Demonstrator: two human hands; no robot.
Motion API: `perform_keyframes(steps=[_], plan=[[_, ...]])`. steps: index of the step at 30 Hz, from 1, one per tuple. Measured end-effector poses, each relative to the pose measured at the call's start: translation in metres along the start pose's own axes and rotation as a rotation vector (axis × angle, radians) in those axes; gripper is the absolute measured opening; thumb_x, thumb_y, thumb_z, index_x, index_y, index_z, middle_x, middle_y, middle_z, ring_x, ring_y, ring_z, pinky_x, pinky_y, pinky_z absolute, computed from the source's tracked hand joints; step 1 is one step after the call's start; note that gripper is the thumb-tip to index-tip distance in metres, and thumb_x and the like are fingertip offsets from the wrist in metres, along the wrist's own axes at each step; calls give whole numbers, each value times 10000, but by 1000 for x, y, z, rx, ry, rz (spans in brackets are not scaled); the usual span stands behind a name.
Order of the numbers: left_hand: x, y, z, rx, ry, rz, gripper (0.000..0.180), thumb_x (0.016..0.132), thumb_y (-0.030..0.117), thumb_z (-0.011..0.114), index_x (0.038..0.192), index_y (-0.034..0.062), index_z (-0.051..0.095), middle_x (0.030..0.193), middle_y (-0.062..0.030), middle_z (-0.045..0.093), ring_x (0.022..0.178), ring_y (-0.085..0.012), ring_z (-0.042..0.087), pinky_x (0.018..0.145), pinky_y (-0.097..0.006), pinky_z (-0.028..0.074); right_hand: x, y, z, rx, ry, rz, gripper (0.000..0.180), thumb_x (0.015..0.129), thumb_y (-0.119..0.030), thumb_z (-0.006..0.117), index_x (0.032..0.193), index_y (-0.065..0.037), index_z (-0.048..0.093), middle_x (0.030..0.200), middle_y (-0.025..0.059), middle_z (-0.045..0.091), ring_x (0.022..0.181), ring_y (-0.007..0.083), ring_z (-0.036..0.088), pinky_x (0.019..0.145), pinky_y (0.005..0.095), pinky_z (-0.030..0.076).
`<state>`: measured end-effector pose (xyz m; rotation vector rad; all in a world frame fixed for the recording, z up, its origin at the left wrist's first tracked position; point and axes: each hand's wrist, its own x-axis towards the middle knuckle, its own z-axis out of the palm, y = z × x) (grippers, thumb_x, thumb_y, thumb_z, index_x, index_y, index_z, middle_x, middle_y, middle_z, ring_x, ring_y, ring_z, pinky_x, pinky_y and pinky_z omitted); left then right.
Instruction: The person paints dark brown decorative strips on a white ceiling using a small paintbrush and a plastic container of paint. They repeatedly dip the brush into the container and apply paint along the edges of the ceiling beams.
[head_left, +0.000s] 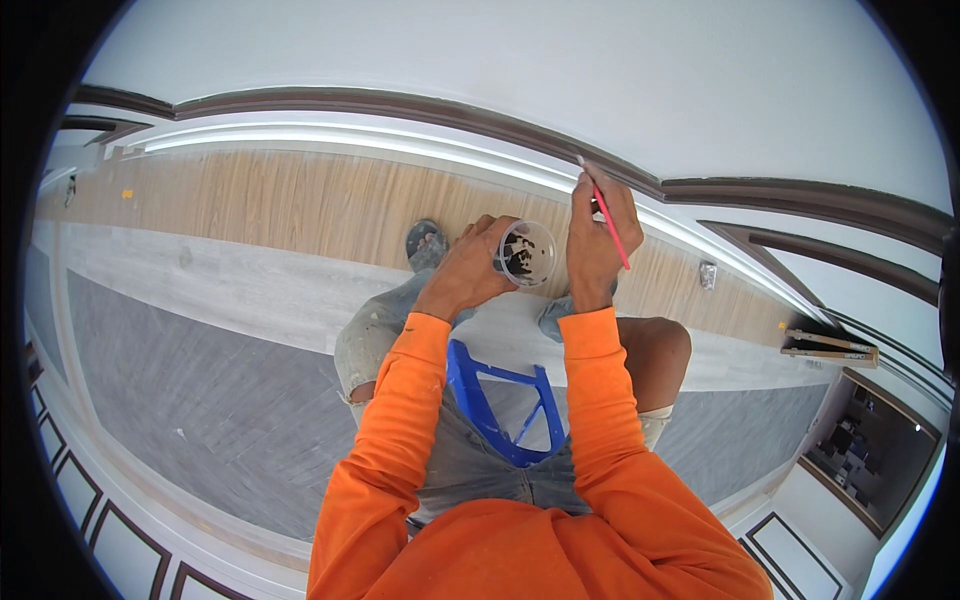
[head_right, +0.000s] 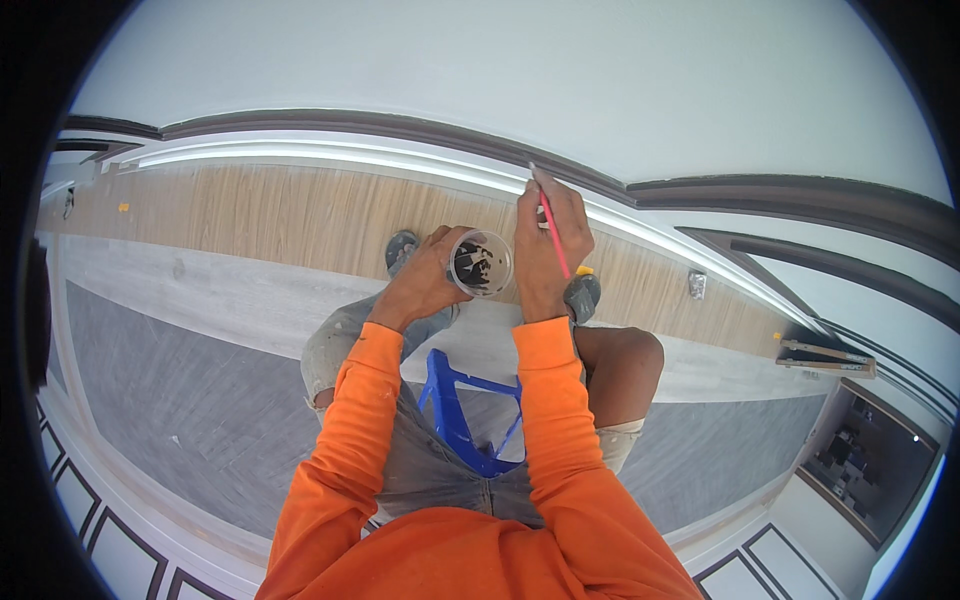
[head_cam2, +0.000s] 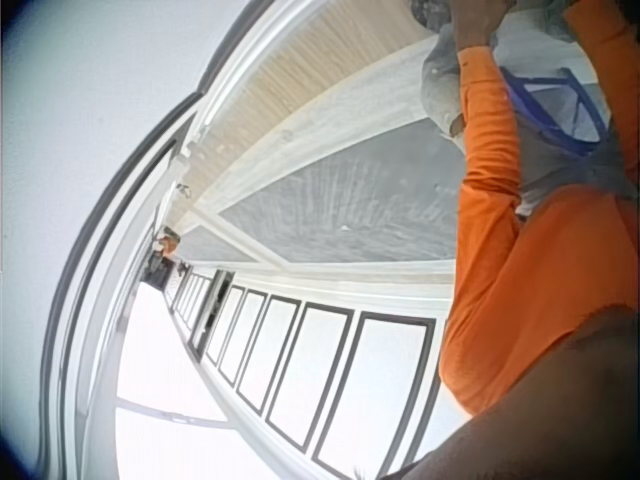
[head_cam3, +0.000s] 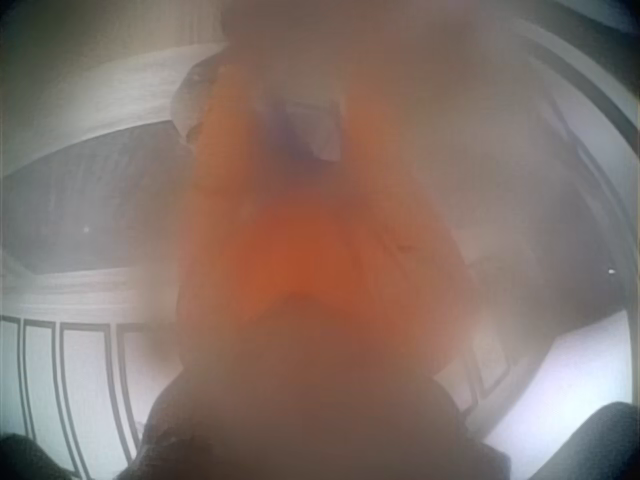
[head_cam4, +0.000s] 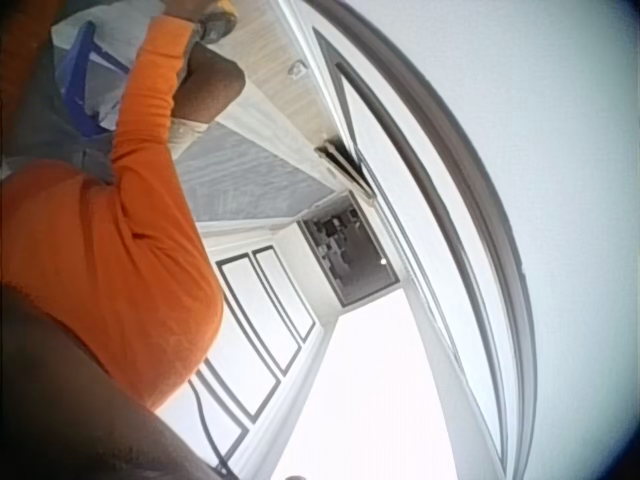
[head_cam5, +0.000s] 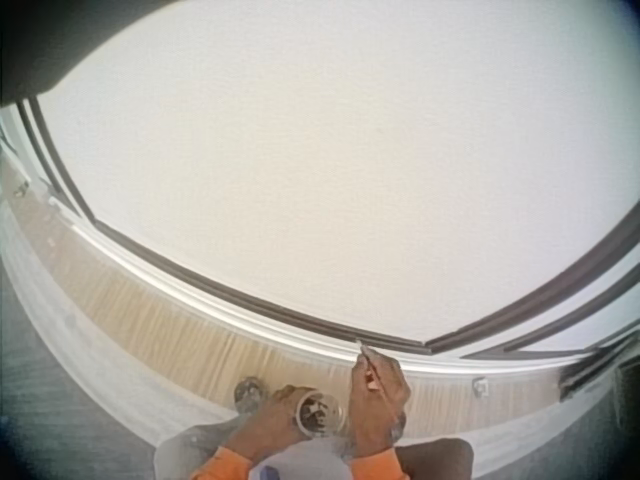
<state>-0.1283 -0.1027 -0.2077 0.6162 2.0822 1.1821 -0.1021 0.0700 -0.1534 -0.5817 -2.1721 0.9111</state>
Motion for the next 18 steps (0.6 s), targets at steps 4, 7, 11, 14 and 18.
perform_keyframes(steps=[4,7,11,14,18], plan=[[-1,0,-1,14,4,11,753,706,128,930,1387,104,609,1341,-161,630,1291,-406,616,1118,-469,522,-2,3,-3,15,-2,-3,199,949,-6,749,1136,-25,814,963,114,771,791,165,728,649,288,585],[-1,0,0,6,-4,9,751,709,132,929,1388,104,610,1343,-161,629,1295,-406,613,1118,-471,519,-2,-4,0,49,-60,25,192,941,-2,750,1121,-22,814,956,109,772,781,164,725,644,288,576],[-1,0,-1,18,10,13,746,716,137,924,1392,98,611,1343,-161,628,1296,-409,610,1119,-475,513,5,-14,7,87,-104,44,174,937,1,751,1098,-20,812,953,104,775,768,160,722,640,286,567],[-1,1,-2,17,5,5,742,720,140,921,1393,93,612,1342,-161,628,1295,-409,610,1122,-476,510,8,-10,14,127,-113,-11,172,934,2,753,1094,-22,809,959,107,779,771,161,725,637,287,566],[-1,-1,-1,15,-6,0,773,723,138,924,1417,156,585,1374,-141,618,1327,-411,596,1118,-512,511,10,-8,16,92,-132,-19,169,934,-6,756,1094,-26,808,961,106,781,778,165,731,632,289,567]])
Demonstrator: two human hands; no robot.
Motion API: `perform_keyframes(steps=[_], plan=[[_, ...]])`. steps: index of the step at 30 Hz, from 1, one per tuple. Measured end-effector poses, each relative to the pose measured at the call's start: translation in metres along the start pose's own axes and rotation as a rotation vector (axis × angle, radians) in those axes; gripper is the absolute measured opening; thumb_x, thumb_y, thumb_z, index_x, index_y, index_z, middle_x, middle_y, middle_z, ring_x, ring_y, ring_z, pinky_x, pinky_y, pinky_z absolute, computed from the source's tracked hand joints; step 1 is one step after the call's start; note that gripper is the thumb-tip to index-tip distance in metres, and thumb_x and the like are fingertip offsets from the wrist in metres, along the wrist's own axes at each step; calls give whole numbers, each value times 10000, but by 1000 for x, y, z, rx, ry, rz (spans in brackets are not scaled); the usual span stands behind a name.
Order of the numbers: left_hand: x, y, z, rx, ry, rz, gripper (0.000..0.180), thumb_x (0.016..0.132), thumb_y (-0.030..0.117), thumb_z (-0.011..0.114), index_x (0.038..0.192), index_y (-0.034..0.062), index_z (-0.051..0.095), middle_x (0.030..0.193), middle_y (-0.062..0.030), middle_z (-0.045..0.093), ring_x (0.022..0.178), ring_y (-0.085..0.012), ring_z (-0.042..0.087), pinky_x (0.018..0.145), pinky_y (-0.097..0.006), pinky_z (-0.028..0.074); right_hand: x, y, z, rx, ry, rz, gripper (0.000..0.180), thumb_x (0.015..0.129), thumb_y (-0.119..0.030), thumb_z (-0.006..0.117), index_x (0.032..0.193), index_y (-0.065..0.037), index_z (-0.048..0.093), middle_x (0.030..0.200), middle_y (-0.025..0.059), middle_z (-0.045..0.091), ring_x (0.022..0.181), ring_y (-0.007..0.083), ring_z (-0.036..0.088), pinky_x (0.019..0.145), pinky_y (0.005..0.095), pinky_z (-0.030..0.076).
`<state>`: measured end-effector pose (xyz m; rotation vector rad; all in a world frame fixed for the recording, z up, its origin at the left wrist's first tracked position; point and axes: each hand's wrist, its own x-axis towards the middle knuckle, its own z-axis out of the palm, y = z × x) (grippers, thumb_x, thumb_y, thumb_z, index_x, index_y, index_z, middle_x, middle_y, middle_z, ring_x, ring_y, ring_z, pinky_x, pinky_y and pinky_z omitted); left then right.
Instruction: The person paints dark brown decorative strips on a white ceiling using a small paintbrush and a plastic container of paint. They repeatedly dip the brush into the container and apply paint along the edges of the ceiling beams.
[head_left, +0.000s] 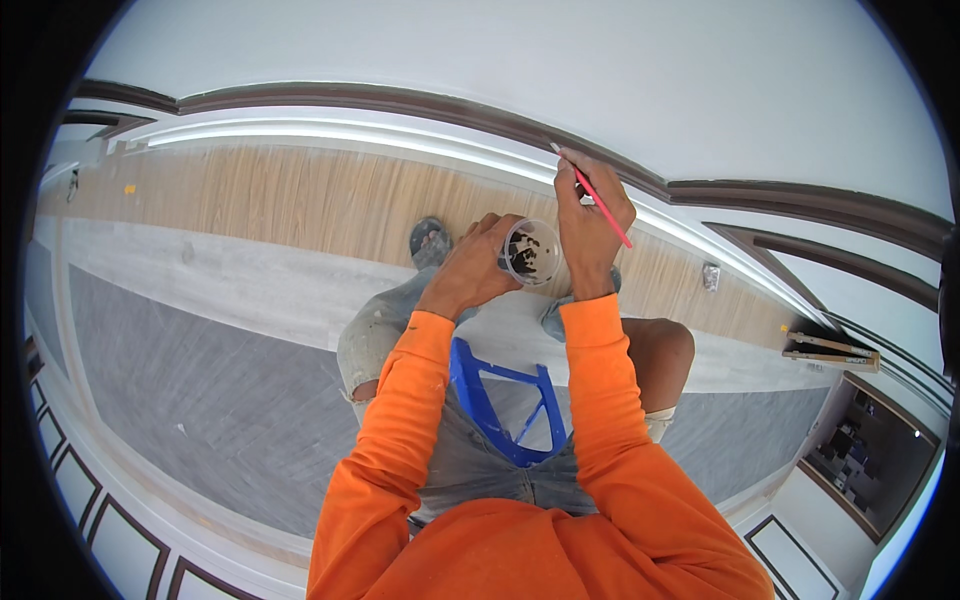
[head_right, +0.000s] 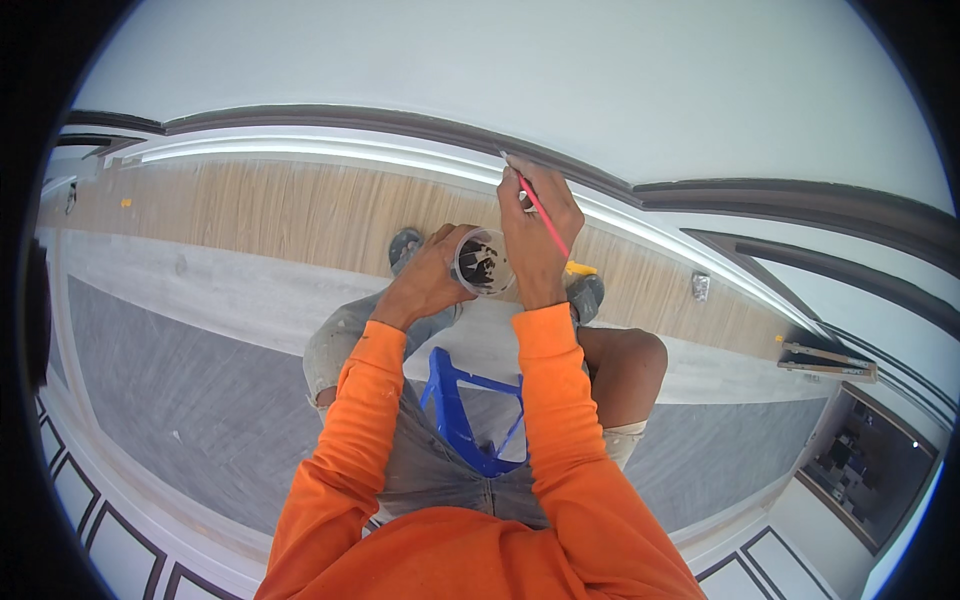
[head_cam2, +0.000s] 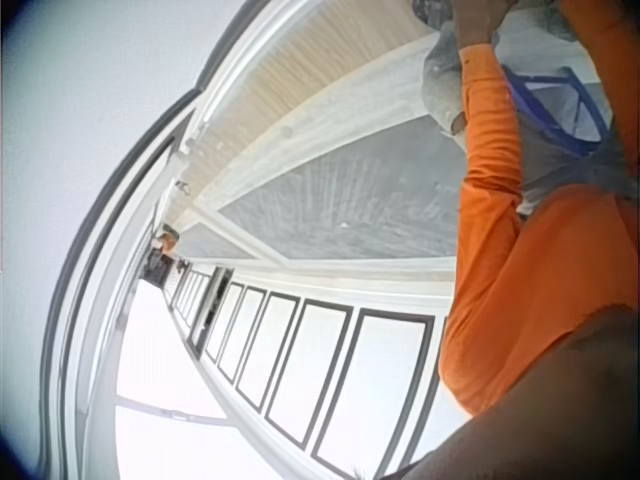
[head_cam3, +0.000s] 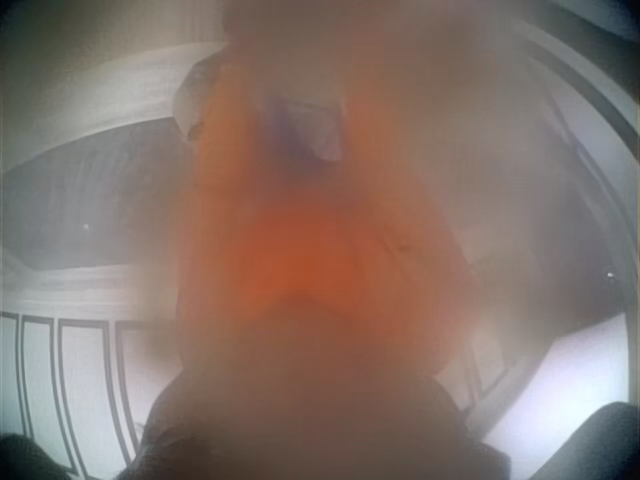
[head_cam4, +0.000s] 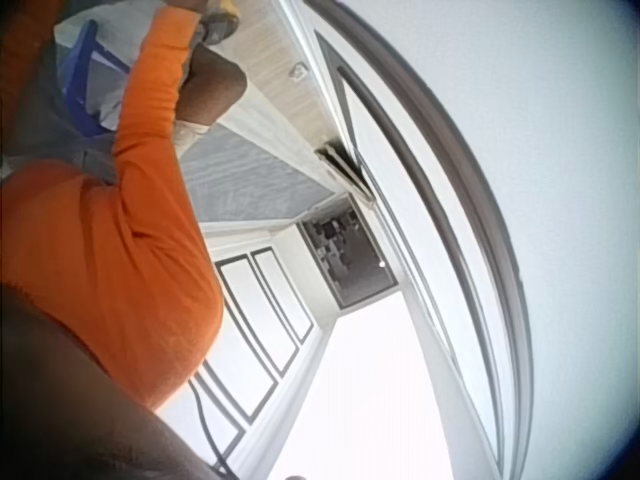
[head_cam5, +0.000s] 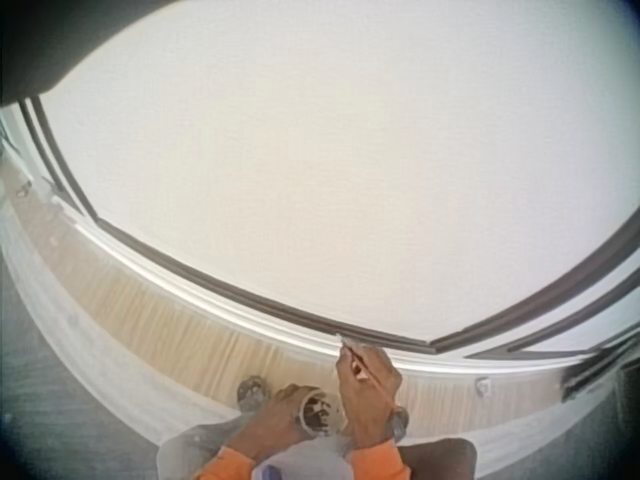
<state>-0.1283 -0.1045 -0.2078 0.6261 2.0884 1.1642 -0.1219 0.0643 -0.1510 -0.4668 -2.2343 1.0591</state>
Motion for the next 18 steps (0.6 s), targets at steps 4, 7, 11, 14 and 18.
perform_keyframes(steps=[4,7,11,14,18], plan=[[1,-1,1,-7,-3,1,762,718,141,925,1405,135,595,1356,-147,623,1311,-407,605,1118,-498,513,0,7,-1,-4,26,9,162,937,-17,757,1090,-30,809,960,103,783,777,168,732,623,288,566],[0,3,-1,-2,7,3,749,706,135,924,1386,91,613,1334,-163,632,1284,-406,620,1112,-474,521,0,4,-4,-8,15,34,157,937,-20,757,1085,-33,809,961,101,783,778,169,735,617,287,564],[0,0,1,4,14,17,760,699,129,931,1389,99,612,1332,-162,633,1286,-405,621,1112,-474,522,2,-1,-3,10,17,-21,149,937,-24,760,1077,-33,808,965,98,784,782,167,739,618,284,563],[1,0,1,1,11,18,760,700,126,932,1389,102,611,1333,-163,633,1288,-407,619,1113,-473,522,5,-1,1,8,4,-20,149,935,-22,761,1076,-33,808,963,96,783,779,160,736,622,280,562],[1,1,1,16,22,25,753,702,123,930,1384,101,612,1327,-166,634,1276,-411,625,1105,-472,528,7,3,-4,-31,12,35,149,936,-26,764,1078,-39,808,965,97,782,776,160,734,611,274,551]])
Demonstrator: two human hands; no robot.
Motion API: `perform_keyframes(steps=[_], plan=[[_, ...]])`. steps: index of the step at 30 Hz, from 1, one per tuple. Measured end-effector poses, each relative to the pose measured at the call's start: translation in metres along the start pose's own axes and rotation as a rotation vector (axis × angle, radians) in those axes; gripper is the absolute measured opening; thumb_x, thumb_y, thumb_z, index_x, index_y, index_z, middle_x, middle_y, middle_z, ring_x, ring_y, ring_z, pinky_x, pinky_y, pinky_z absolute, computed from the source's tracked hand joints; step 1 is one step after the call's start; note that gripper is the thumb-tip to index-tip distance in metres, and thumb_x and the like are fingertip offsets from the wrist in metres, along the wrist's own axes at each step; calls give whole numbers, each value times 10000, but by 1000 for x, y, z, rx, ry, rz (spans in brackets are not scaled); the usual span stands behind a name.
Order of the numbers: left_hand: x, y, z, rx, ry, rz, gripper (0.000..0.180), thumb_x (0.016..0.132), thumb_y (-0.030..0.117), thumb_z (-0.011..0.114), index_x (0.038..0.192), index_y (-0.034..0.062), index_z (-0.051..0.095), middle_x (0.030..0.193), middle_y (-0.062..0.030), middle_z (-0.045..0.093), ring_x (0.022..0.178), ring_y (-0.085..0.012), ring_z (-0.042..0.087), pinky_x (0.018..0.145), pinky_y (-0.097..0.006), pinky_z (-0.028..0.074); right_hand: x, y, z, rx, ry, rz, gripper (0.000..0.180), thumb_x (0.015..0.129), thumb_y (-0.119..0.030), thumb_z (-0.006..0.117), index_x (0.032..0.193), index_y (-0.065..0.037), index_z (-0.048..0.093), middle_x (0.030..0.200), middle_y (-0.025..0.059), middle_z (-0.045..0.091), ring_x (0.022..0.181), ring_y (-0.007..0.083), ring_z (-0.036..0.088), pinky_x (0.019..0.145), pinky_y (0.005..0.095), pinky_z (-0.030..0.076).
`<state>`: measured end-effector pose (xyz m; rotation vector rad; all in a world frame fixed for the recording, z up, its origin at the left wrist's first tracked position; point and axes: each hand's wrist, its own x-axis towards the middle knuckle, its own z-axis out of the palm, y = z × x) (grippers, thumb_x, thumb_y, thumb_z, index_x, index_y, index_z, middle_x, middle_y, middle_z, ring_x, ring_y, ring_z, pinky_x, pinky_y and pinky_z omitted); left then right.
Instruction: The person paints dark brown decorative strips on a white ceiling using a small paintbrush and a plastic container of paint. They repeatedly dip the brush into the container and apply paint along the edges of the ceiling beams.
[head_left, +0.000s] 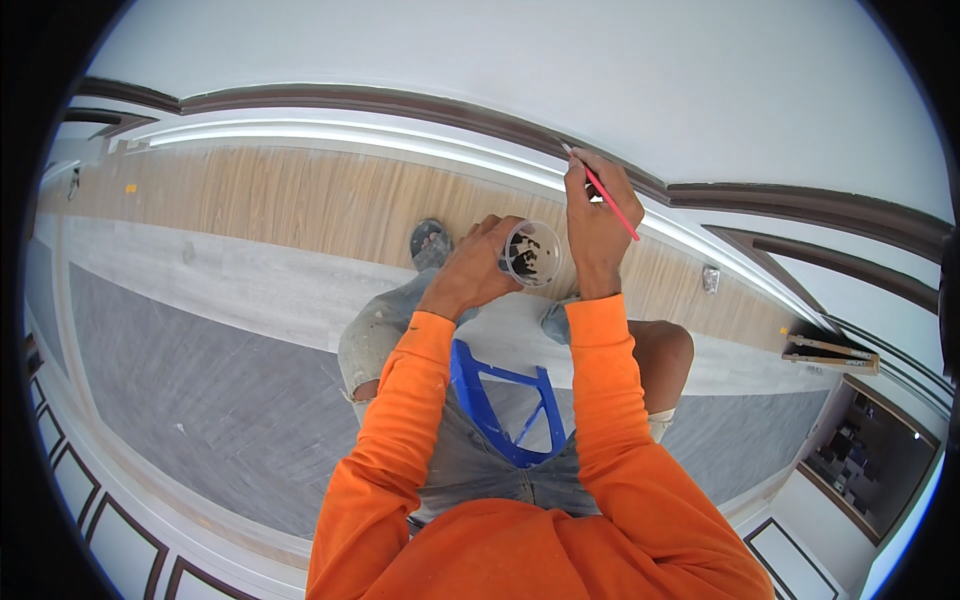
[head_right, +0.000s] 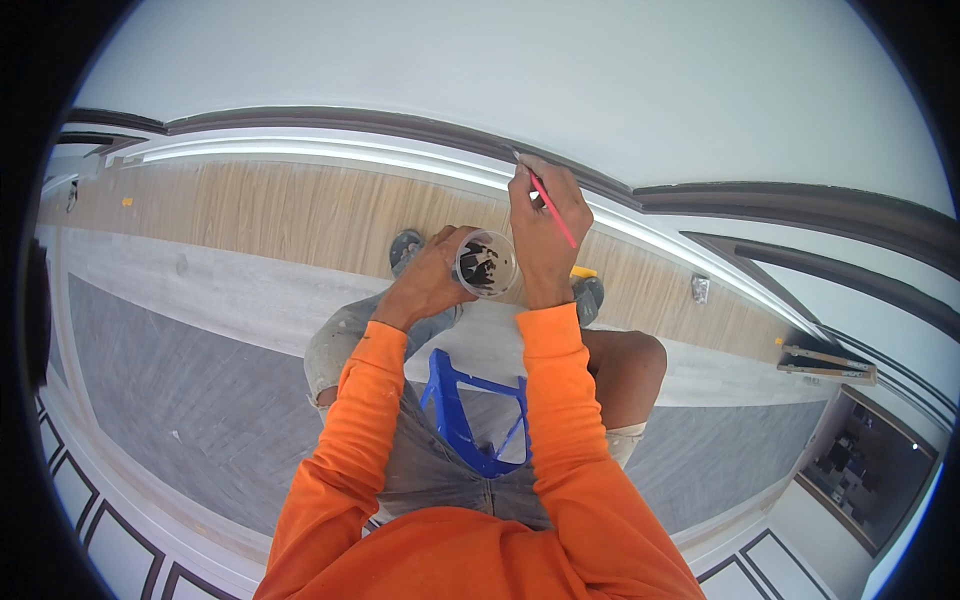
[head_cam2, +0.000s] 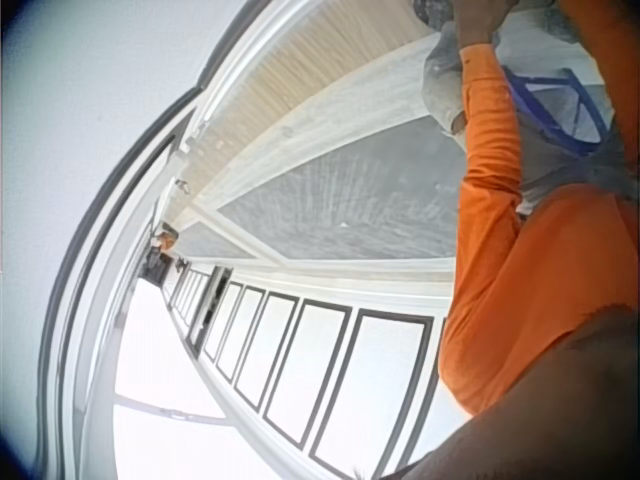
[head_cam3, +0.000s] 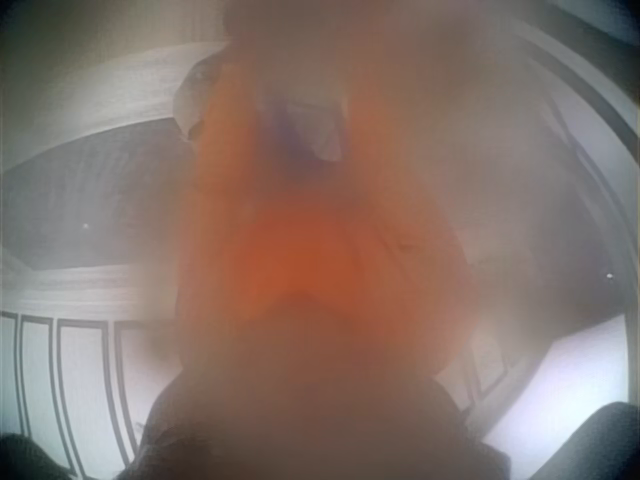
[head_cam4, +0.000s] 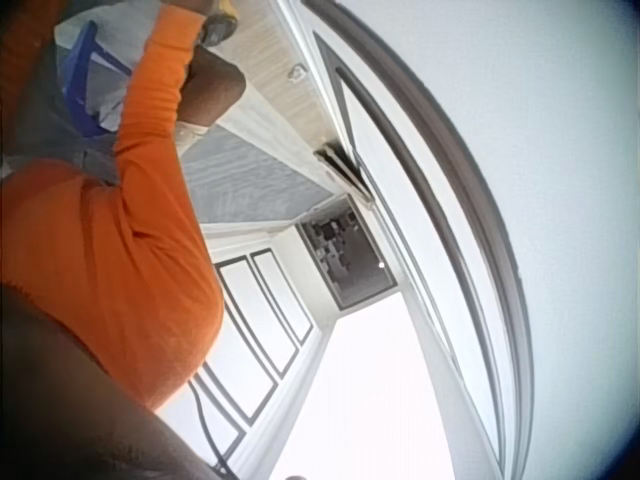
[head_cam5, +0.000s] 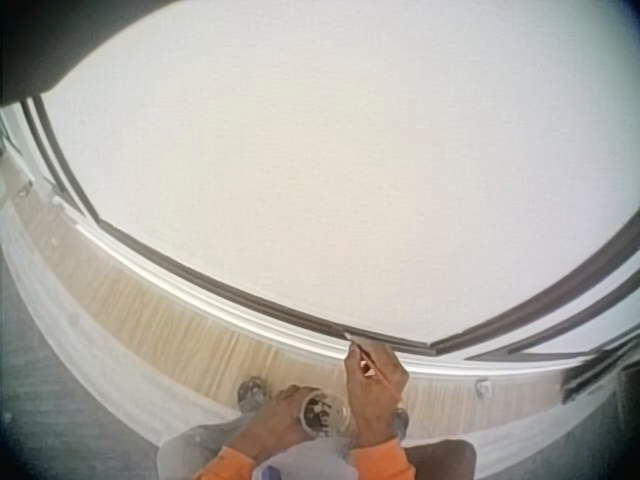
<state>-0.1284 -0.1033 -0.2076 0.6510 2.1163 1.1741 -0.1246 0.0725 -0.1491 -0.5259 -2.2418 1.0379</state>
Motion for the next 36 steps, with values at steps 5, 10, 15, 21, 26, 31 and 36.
perform_keyframes(steps=[5,10,15,21,26,31,36], plan=[[0,-1,0,-14,-9,-5,752,701,116,930,1381,100,610,1330,-168,633,1269,-412,627,1102,-468,532,-1,-6,0,12,-32,-31,150,935,-28,764,1077,-35,808,972,99,786,772,161,734,602,269,538],[1,-2,1,-10,-5,0,751,703,113,930,1382,107,608,1329,-168,629,1268,-415,626,1100,-470,532,0,0,3,14,-1,-24,140,933,-24,761,1066,-37,806,951,94,777,762,153,725,604,271,537],[0,0,0,-10,-4,-4,752,704,114,931,1383,109,610,1325,-161,630,1269,-414,625,1104,-472,529,1,-6,-2,-4,-2,22,137,932,-22,758,1060,-38,807,938,90,773,757,151,721,605,276,536],[1,-2,0,-16,-7,-2,756,706,120,932,1389,109,607,1325,-160,629,1275,-415,621,1108,-474,524,3,-6,1,17,-4,4,135,931,-27,758,1056,-36,808,932,86,771,748,145,713,602,271,533],[1,1,0,-10,-10,-20,759,708,135,938,1391,107,606,1342,-160,629,1277,-411,625,1105,-477,527,3,-2,-7,-3,13,32,138,930,-36,764,1059,-44,810,934,79,772,759,145,716,607,270,534],[0,-2,1,-15,-6,-13,754,722,159,938,1397,104,605,1345,-163,635,1290,-407,623,1102,-483,524,3,-1,-4,1,-3,9,133,923,-37,770,1049,-41,810,934,78,773,752,143,711,612,269,534],[-1,6,-4,-38,-15,-20,752,731,178,936,1401,100,604,1340,-168,638,1300,-411,616,1105,-480,517,3,-2,-9,-23,16,28,127,926,-42,768,1046,-42,809,951,81,779,749,143,705,618,270,534]])
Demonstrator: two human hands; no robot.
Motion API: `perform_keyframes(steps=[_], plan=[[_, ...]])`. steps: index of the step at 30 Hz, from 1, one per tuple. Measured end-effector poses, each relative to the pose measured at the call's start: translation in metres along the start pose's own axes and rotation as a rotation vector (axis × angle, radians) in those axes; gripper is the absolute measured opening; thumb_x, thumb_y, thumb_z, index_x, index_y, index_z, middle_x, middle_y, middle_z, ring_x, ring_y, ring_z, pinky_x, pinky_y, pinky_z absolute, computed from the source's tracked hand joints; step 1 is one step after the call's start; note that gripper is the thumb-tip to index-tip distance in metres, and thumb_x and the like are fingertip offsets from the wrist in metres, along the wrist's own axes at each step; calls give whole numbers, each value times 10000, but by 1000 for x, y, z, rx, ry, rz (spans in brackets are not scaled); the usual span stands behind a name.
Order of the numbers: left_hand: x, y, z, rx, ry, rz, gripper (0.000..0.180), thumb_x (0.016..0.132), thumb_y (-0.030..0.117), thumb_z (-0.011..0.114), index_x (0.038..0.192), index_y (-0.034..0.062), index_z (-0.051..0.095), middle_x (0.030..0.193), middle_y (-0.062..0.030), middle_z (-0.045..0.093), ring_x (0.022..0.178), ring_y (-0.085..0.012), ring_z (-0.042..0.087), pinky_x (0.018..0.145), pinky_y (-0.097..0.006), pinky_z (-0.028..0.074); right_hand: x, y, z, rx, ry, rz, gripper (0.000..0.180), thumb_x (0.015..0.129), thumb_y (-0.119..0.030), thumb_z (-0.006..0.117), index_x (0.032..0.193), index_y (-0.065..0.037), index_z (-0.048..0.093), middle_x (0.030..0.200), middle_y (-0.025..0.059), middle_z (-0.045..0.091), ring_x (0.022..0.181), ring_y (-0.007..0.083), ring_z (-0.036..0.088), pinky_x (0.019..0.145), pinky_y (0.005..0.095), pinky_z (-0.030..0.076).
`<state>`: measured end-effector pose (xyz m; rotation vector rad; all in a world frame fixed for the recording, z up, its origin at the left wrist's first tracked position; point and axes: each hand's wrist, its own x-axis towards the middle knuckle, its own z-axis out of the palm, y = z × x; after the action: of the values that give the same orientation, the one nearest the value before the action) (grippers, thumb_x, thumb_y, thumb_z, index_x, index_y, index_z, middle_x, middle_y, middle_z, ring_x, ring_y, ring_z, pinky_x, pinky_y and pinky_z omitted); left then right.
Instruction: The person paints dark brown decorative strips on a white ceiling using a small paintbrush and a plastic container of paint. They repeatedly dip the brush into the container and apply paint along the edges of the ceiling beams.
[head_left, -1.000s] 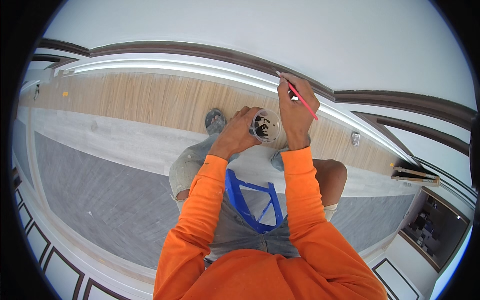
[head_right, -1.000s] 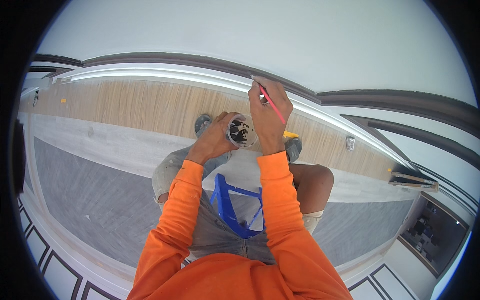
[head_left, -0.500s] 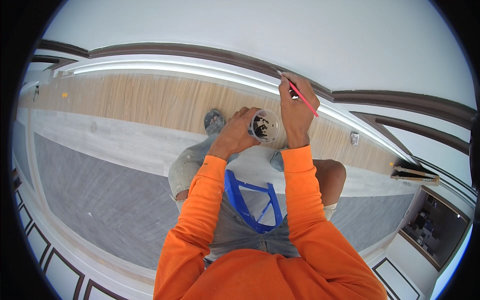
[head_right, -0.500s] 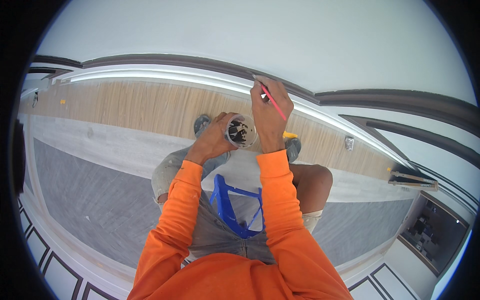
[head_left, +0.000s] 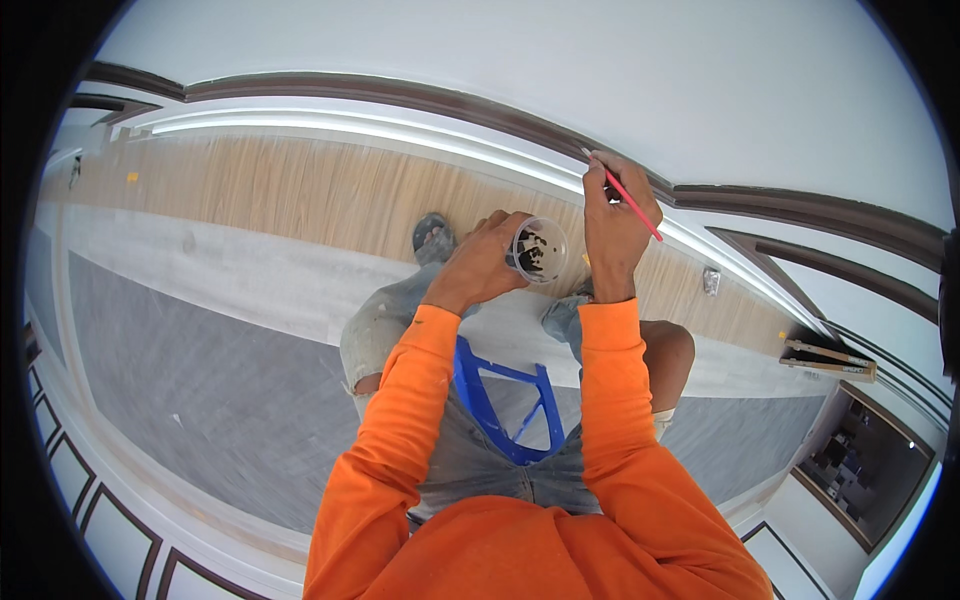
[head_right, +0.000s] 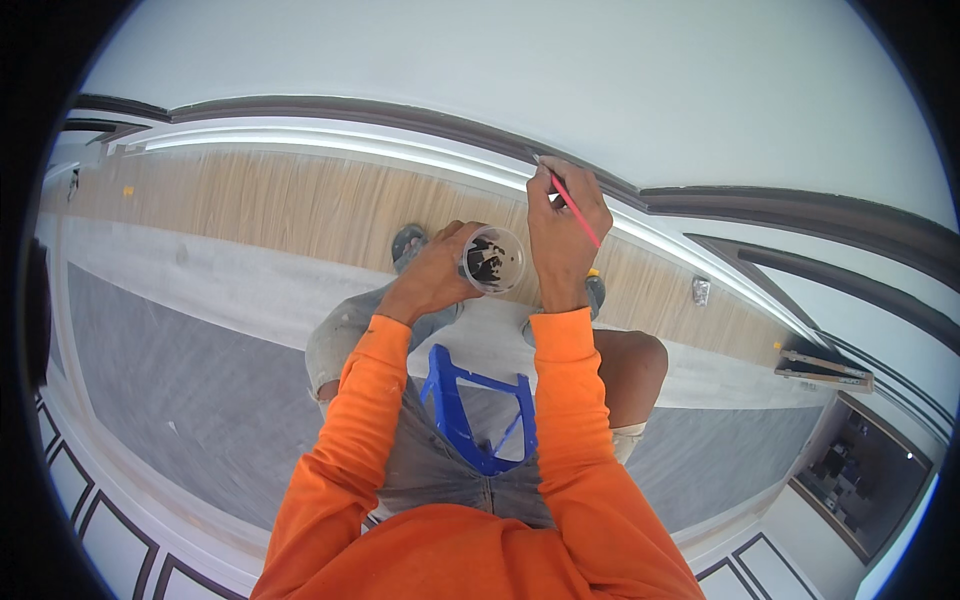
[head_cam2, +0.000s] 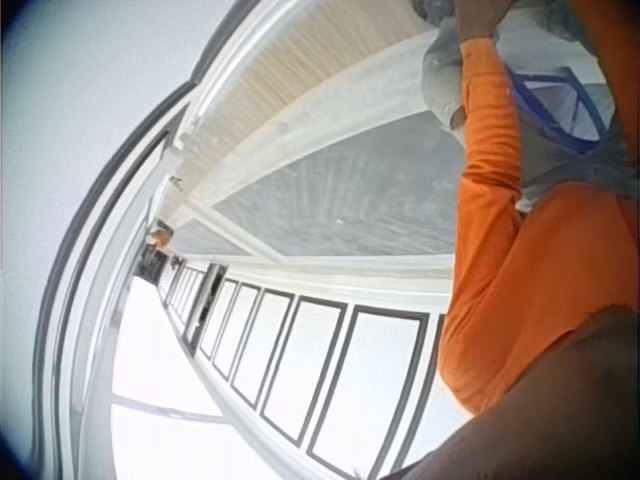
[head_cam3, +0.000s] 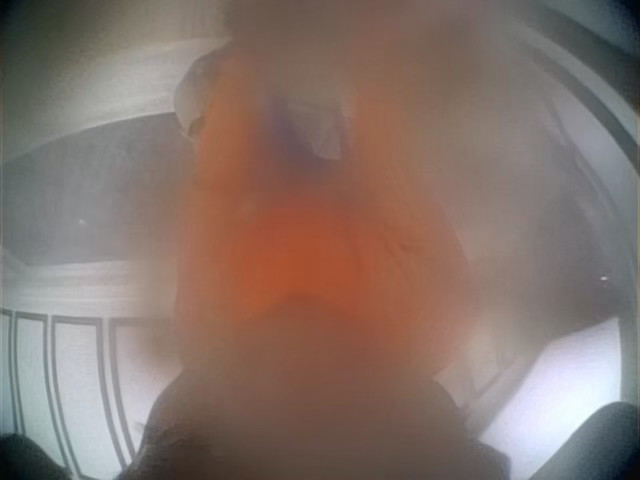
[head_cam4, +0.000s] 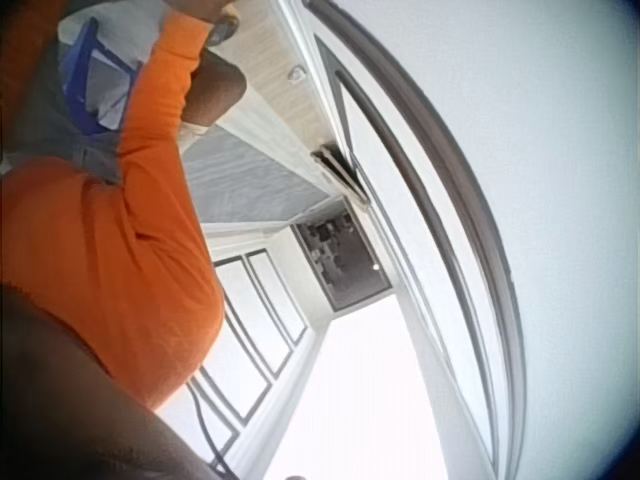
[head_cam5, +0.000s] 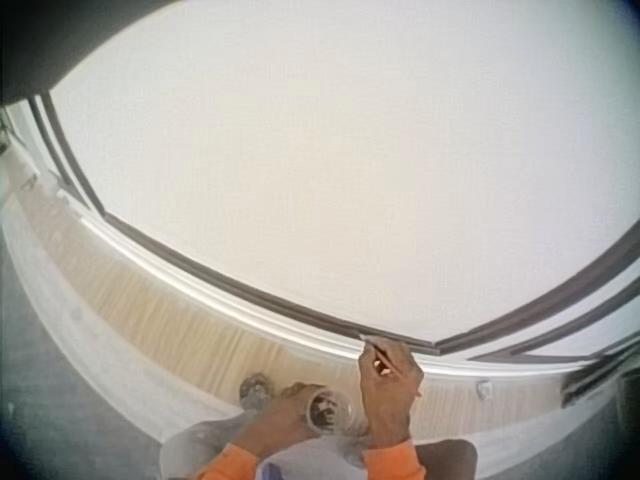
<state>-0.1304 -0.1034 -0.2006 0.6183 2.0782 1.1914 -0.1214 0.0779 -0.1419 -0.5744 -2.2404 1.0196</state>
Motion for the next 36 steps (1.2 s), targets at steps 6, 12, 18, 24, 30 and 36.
perform_keyframes(steps=[6,12,18,24,30,36], plan=[[0,-6,2,23,13,17,769,728,180,940,1411,92,597,1350,-167,636,1317,-413,602,1117,-486,510,2,-8,9,32,-30,-6,125,928,-40,758,1043,-35,808,955,87,781,750,142,704,633,273,538],[0,-9,3,14,10,26,785,717,179,946,1414,98,593,1342,-170,631,1316,-415,598,1114,-485,513,1,-12,4,22,-18,37,125,931,-40,753,1044,-31,806,955,88,782,732,134,678,642,271,523],[0,-10,2,17,-15,15,797,720,159,928,1429,146,565,1352,-149,620,1323,-416,586,1124,-516,498,3,-6,10,56,-37,44,122,937,-52,751,1044,-28,804,962,79,786,732,125,664,638,270,511],[-1,-8,3,-27,11,11,768,713,158,946,1396,93,601,1339,-168,627,1305,-419,599,1115,-485,512,-2,-9,5,86,-24,78,132,950,-53,740,1061,-30,808,956,71,783,742,115,657,675,269,520],[0,-4,1,10,-1,-7,767,713,163,949,1394,92,603,1348,-164,627,1300,-414,603,1115,-475,519,0,4,-2,100,7,140,134,955,-53,740,1067,-27,809,964,65,787,770,106,657,690,266,519],[2,-4,1,-19,-16,-13,767,718,157,943,1400,96,598,1359,-160,625,1313,-410,599,1122,-487,515,-2,-1,-6,118,-19,162,122,972,-61,739,1066,-27,810,979,67,787,788,114,661,704,269,526]])
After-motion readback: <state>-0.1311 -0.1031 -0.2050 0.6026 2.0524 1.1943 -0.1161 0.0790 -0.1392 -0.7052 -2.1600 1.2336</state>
